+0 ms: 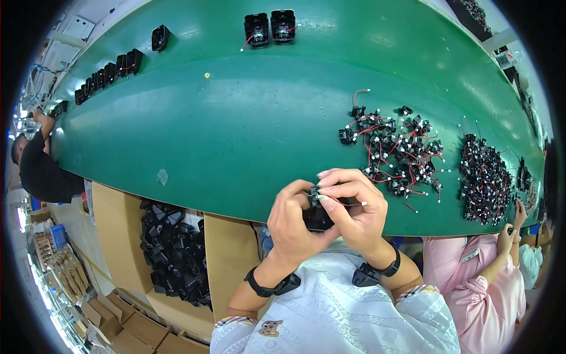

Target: The person picks up a black plastic housing from a box and a small electronic component from a pile on the table. They insert the component into the housing by hand, press it into place, and then set the assembled unit onto the green workbench, repeating the process for several units.

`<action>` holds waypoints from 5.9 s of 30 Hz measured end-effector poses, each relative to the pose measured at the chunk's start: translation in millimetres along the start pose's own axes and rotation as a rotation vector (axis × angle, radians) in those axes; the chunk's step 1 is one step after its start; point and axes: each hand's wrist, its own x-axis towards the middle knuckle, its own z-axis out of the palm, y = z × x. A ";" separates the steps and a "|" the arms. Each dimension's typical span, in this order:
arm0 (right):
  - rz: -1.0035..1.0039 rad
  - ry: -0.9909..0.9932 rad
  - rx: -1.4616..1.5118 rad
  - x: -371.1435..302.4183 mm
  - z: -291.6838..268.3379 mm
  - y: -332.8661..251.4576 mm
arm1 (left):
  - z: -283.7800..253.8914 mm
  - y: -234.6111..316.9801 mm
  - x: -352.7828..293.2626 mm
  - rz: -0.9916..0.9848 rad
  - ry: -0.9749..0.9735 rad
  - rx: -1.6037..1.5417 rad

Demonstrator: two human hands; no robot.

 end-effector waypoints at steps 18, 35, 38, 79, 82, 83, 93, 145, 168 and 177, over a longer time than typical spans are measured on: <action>-0.337 -0.147 -0.523 10.2 -38.8 -28.0 | -28.3 9.1 22.6 -0.722 -0.412 -1.339; -0.335 -0.169 -0.593 9.4 -30.6 -15.5 | -32.7 9.6 35.4 -0.744 -0.389 -1.248; -0.308 -0.187 -0.565 6.2 -31.8 -17.4 | -36.9 8.5 32.3 -0.790 -0.393 -1.290; -0.250 -0.399 -1.159 223.4 -129.0 62.9 | -233.7 -204.5 -113.2 -0.671 -0.142 0.596; -0.376 -0.307 -1.153 209.4 -127.3 32.6 | -235.7 -274.9 -158.9 -0.665 -0.416 0.591; -0.433 -0.299 -1.097 204.7 -122.6 14.0 | -248.1 -309.9 -190.2 -0.621 -0.546 0.680; -0.292 -0.339 -1.016 118.8 -130.7 -43.8 | -207.0 -316.7 -137.9 -0.551 -0.885 0.727; 0.020 0.033 -0.028 41.5 -67.4 -24.1 | 25.9 20.7 68.7 -0.447 -0.488 -1.076; -0.233 -0.340 -0.437 33.8 -79.1 -25.5 | -5.2 5.0 73.7 -0.564 -0.656 -0.820; 0.026 -0.238 -0.146 15.1 -75.7 -15.6 | 9.8 -3.9 62.1 -0.617 -0.559 -1.318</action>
